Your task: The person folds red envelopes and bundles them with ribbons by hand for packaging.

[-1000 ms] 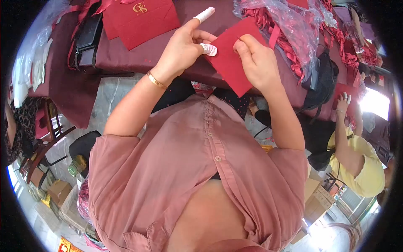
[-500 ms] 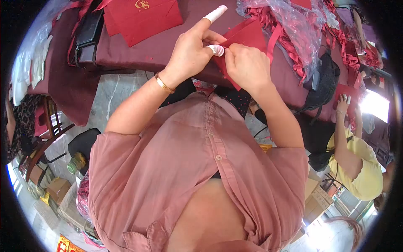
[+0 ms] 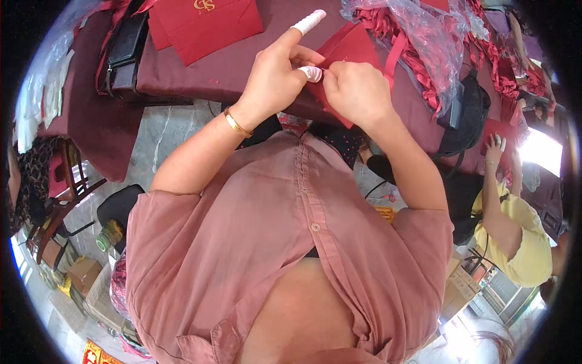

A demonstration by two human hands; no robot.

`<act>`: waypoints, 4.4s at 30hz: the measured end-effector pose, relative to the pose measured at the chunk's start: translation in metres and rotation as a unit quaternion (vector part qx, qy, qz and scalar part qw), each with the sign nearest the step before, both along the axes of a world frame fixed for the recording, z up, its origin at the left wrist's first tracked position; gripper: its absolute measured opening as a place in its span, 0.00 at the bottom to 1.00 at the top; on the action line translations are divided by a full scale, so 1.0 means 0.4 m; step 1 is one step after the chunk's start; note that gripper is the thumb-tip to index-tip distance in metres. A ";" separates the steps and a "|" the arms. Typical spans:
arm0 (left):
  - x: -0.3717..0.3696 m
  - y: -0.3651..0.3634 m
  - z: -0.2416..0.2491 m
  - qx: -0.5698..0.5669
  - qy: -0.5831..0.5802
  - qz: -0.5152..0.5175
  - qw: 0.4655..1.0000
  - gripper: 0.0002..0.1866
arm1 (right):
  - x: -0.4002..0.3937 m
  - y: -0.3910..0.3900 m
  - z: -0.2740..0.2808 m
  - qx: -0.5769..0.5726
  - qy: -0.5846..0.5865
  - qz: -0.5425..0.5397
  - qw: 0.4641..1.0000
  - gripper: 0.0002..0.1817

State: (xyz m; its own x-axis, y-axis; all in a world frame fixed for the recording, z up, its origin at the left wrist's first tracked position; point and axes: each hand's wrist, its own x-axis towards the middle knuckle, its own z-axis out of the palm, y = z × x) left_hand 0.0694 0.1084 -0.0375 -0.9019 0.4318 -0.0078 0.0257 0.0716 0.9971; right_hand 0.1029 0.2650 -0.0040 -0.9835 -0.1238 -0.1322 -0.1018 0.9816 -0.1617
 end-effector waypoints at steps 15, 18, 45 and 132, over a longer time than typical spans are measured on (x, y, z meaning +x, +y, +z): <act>0.006 0.000 -0.037 -0.016 -0.019 -0.006 1.000 0.44 | -0.018 -0.004 -0.052 -0.045 -0.027 -0.024 0.998 0.15; 0.025 0.001 -0.031 -0.112 0.173 0.009 0.979 0.43 | -0.046 0.014 -0.025 -0.112 -0.139 -0.041 0.983 0.16; -0.013 -0.015 -0.026 -0.162 0.077 -0.002 0.984 0.42 | -0.071 0.422 -0.078 -0.845 0.176 -0.236 0.446 0.04; -0.082 0.023 -0.063 0.213 -0.095 -0.107 0.967 0.35 | -0.019 0.274 -0.104 -0.506 -0.064 -0.194 0.838 0.10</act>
State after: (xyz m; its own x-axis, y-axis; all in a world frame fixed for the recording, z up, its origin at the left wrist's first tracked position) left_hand 0.0364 0.1175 -0.0629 -0.7917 0.6084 0.0545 -0.1922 -0.3329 0.9232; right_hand 0.0955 0.3745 -0.0455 -0.9613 0.0890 -0.2607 0.2754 0.2907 -0.9163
